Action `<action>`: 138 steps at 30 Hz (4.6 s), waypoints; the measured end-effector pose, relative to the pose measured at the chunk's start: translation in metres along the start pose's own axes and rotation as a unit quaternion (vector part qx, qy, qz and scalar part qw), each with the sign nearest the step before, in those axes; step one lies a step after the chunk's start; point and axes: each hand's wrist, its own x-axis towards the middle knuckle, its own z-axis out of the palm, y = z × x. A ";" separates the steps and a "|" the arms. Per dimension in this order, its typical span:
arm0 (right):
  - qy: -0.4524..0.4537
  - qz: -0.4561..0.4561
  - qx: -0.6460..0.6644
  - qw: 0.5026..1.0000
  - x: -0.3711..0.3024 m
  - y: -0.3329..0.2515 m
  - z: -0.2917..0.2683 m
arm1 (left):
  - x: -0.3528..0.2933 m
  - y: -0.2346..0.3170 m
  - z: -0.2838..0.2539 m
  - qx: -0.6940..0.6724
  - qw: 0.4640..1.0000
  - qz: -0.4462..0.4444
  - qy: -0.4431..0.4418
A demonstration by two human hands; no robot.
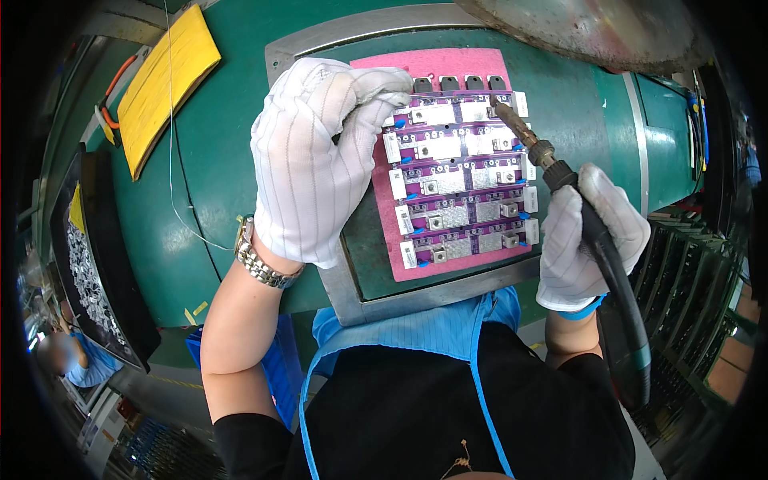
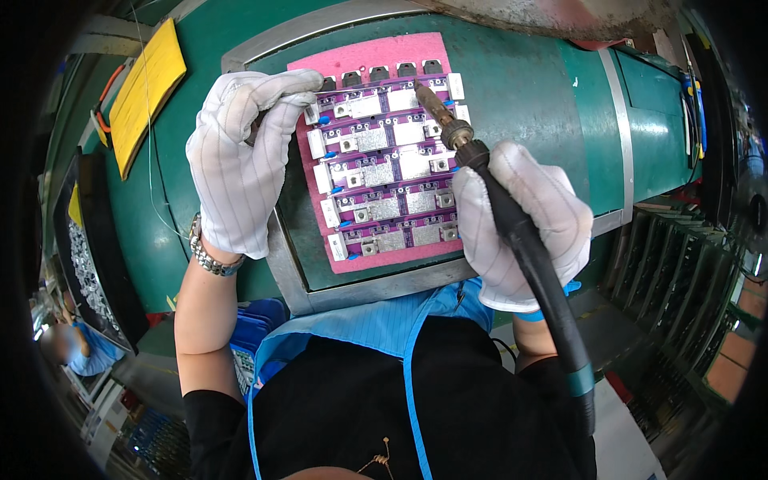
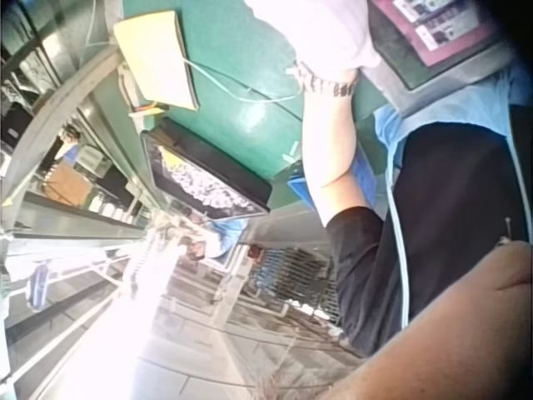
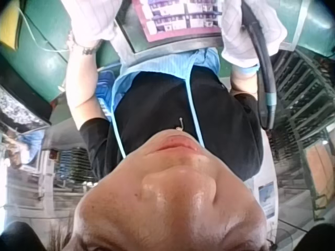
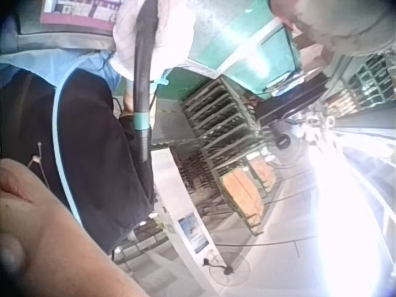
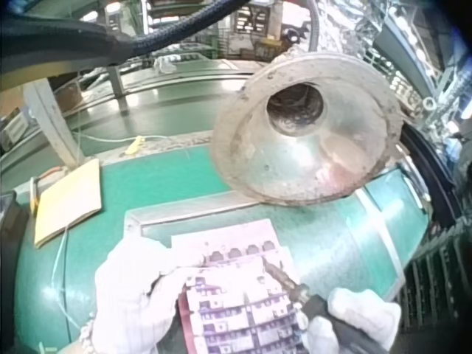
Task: The person solders electronic components onto printed circuit boards using a soldering iron and solder wire.
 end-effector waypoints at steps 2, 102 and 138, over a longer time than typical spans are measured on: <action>-0.010 -0.026 -0.012 1.000 0.002 -0.004 0.002 | 0.000 0.002 -0.001 0.010 1.000 -0.011 -0.010; -0.017 0.326 0.173 0.929 0.040 0.065 -0.014 | 0.000 0.001 0.013 0.028 0.999 0.026 -0.028; 0.316 0.003 -0.016 0.949 0.038 0.102 -0.070 | 0.000 0.008 -0.003 -0.014 0.993 -0.093 0.076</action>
